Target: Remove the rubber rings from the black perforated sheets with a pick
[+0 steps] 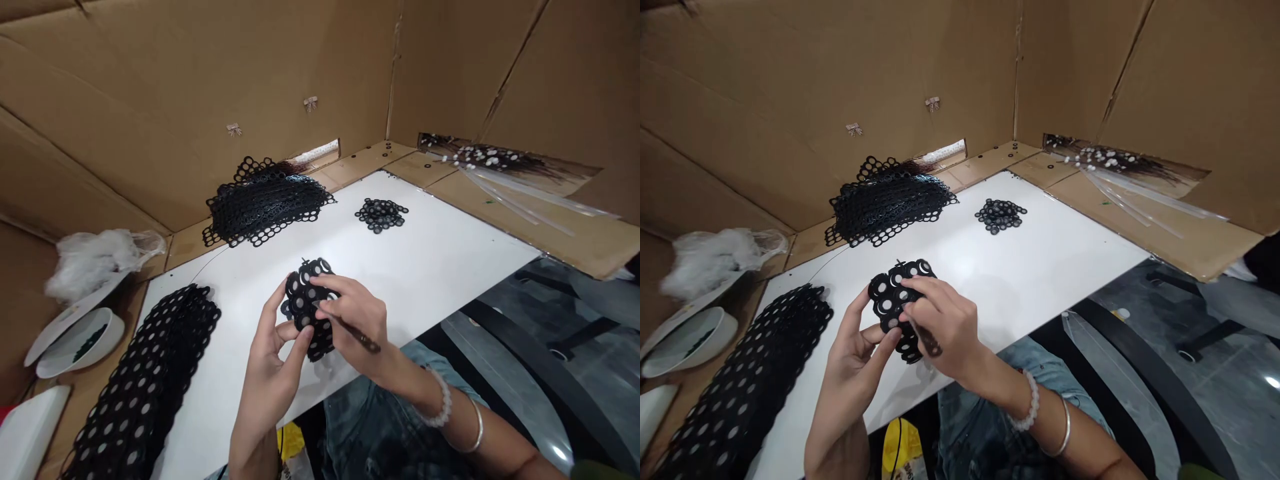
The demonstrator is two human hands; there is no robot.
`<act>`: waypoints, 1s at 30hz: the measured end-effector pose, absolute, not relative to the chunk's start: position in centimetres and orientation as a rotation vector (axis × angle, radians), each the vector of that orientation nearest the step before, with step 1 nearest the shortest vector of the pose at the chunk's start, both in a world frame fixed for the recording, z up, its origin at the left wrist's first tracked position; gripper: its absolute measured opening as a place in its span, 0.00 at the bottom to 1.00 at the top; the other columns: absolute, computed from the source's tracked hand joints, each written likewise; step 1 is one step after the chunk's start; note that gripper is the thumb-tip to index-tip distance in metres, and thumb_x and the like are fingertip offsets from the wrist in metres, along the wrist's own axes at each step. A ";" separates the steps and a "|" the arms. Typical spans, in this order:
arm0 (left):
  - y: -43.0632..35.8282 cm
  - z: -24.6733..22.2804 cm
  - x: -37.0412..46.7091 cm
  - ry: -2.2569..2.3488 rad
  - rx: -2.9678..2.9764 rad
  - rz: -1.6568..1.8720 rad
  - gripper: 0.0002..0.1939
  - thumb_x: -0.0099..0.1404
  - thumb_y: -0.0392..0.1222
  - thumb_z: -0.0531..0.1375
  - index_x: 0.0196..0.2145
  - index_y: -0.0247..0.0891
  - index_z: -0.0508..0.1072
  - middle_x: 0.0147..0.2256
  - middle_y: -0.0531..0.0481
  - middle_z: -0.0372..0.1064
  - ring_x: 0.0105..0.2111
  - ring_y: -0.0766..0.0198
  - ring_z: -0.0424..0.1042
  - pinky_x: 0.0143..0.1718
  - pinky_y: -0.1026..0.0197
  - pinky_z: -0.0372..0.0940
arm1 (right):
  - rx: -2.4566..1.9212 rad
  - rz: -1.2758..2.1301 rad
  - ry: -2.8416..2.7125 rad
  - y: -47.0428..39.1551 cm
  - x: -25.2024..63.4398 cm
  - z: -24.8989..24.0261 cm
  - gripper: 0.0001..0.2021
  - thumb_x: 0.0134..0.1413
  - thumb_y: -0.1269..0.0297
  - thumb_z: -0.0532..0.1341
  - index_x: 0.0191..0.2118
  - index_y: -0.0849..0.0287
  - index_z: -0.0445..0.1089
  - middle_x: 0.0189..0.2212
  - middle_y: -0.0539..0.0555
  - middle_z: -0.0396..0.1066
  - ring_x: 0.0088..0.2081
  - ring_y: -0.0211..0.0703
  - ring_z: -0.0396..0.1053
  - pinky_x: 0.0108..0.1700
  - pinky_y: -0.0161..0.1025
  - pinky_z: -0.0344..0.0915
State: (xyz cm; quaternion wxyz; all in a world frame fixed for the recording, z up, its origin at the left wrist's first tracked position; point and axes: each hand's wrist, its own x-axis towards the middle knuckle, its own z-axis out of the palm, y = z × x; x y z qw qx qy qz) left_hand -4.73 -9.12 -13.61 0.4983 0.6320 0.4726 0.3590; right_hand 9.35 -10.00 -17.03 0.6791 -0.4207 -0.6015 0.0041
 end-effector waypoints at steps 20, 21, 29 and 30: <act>-8.3 -13.8 -3.6 0.983 1.462 0.732 0.11 0.66 0.44 0.57 0.44 0.42 0.59 0.22 0.60 0.67 0.23 0.67 0.65 0.27 0.67 0.60 | -0.913 0.271 -0.915 -9.6 10.1 -15.8 0.07 0.57 0.77 0.57 0.32 0.57 0.66 0.30 0.49 0.75 0.36 0.42 0.77 0.37 0.42 0.75; -8.2 -13.9 -3.5 0.958 1.445 0.734 0.13 0.65 0.43 0.59 0.45 0.41 0.60 0.23 0.58 0.68 0.24 0.67 0.67 0.29 0.66 0.62 | -0.934 0.262 -0.901 -9.2 10.1 -15.8 0.08 0.57 0.76 0.57 0.31 0.57 0.66 0.30 0.50 0.75 0.35 0.42 0.77 0.37 0.41 0.75; -8.0 -13.9 -3.6 0.906 1.297 0.930 0.16 0.61 0.38 0.63 0.47 0.38 0.71 0.26 0.52 0.76 0.26 0.65 0.73 0.34 0.65 0.67 | -0.836 0.111 -1.180 -9.3 9.6 -15.5 0.08 0.54 0.78 0.57 0.31 0.56 0.66 0.30 0.52 0.71 0.37 0.42 0.74 0.35 0.39 0.72; -7.9 -13.9 -3.7 0.881 1.272 0.952 0.16 0.60 0.38 0.64 0.48 0.38 0.71 0.26 0.53 0.76 0.26 0.66 0.73 0.35 0.66 0.67 | -0.819 0.081 -1.249 -9.7 9.5 -15.6 0.08 0.54 0.78 0.57 0.31 0.57 0.66 0.31 0.52 0.71 0.34 0.40 0.73 0.32 0.37 0.72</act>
